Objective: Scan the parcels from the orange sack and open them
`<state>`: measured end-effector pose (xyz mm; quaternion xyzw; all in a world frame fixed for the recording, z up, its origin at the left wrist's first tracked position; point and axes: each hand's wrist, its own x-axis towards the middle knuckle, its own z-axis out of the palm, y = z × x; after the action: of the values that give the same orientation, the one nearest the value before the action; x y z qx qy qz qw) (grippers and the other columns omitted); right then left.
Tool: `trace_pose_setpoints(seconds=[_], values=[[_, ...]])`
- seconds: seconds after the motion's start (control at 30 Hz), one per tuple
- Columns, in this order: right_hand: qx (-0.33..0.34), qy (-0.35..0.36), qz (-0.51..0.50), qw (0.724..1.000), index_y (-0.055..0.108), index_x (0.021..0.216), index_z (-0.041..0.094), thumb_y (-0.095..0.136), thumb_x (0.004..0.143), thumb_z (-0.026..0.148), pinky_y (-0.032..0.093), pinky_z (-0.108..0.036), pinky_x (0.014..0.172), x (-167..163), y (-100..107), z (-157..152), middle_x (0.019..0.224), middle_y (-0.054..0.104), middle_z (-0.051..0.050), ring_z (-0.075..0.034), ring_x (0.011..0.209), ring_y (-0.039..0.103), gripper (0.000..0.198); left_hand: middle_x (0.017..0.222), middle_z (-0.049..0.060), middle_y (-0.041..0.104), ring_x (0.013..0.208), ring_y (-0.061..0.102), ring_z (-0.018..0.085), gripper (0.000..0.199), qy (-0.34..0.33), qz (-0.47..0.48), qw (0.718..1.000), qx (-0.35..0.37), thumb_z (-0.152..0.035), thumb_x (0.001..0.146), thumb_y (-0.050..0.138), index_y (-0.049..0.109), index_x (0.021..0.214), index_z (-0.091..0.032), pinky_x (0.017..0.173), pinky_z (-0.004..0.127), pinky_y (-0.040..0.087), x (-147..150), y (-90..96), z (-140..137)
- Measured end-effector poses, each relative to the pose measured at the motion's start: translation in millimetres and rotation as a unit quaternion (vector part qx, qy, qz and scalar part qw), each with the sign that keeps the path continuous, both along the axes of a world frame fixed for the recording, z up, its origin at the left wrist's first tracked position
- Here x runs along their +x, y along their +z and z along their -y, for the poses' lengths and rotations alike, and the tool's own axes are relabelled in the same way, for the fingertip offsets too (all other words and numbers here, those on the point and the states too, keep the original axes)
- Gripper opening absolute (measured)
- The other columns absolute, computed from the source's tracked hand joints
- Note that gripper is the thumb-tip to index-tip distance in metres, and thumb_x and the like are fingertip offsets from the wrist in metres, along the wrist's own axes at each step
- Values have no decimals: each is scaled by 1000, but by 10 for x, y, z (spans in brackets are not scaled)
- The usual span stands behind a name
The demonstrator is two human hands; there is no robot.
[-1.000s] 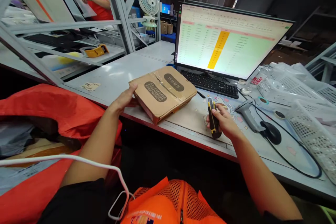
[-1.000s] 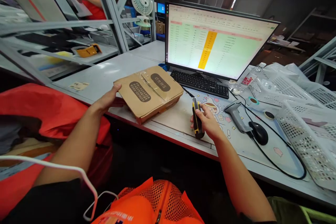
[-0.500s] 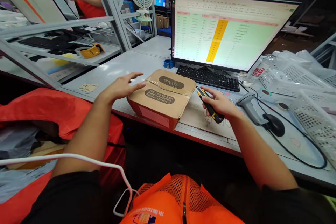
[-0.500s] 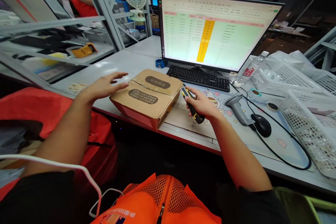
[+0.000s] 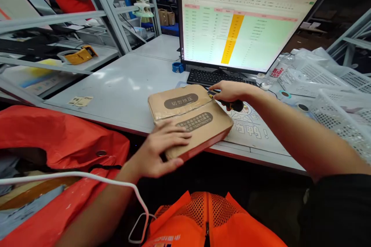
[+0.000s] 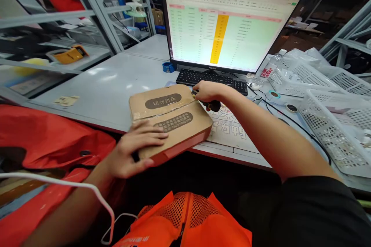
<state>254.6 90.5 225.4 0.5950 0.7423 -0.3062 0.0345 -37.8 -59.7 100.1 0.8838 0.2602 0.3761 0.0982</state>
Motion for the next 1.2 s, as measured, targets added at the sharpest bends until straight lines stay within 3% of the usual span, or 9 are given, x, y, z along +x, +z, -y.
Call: trace_pose_setpoints(seconds=[0.1,0.3,0.57,0.83,0.9,1.03,1.07,1.13,1.2], values=[[6,24,45,999,55,162,24,73,94,21,50,-28,43,-48,113,-61,89,72,-9,-16,49,63,71,134,7,77,123,72,28,39,41,-19,996,75,-36,94,78,68,130,-24,114,47,43,204,-74,179],[23,50,106,993,51,165,28,74,94,28,50,-30,45,26,126,-12,81,72,-7,-20,52,64,74,112,4,83,98,78,25,25,68,88,983,147,-28,91,74,74,115,-22,91,43,50,304,-251,103],[19,103,149,983,59,160,30,75,92,27,48,-30,48,53,136,-101,81,74,-7,-19,52,62,69,103,3,84,91,79,23,19,112,148,970,160,-17,87,72,75,105,-21,90,43,52,411,-260,115],[-60,68,141,986,62,157,32,78,88,26,39,-27,42,301,302,328,56,62,1,-18,40,57,71,102,1,84,90,79,23,18,132,150,965,167,-17,87,72,73,104,-24,89,43,53,471,-304,128],[-50,44,112,991,60,157,34,77,88,26,39,-26,40,471,283,477,56,62,3,-17,39,58,72,102,1,83,90,78,23,18,133,145,967,158,-17,88,72,73,105,-24,90,44,53,457,-263,151],[67,-83,-48,993,52,160,31,76,91,39,44,-26,39,826,16,923,64,64,4,-18,45,62,74,119,4,81,111,74,25,19,68,111,989,72,-32,100,67,74,116,-25,101,44,55,146,5,-13],[86,-125,-115,982,52,156,28,75,92,45,47,-26,40,867,-109,1073,66,64,3,-18,47,64,71,129,6,77,122,70,27,26,68,101,991,51,-39,102,64,73,123,-25,108,47,53,9,83,-134],[82,-202,-261,940,55,140,23,74,90,58,52,-28,43,837,-411,1398,70,65,3,-19,51,67,63,148,10,67,141,58,33,48,158,77,984,33,-57,98,69,72,131,-24,124,55,41,-286,189,-458],[46,-255,-385,886,53,124,24,75,86,67,57,-29,48,656,-734,1713,81,71,0,-20,57,70,62,161,13,55,150,48,42,81,219,36,973,-58,-84,86,66,72,137,-21,129,64,32,-539,194,-815]])
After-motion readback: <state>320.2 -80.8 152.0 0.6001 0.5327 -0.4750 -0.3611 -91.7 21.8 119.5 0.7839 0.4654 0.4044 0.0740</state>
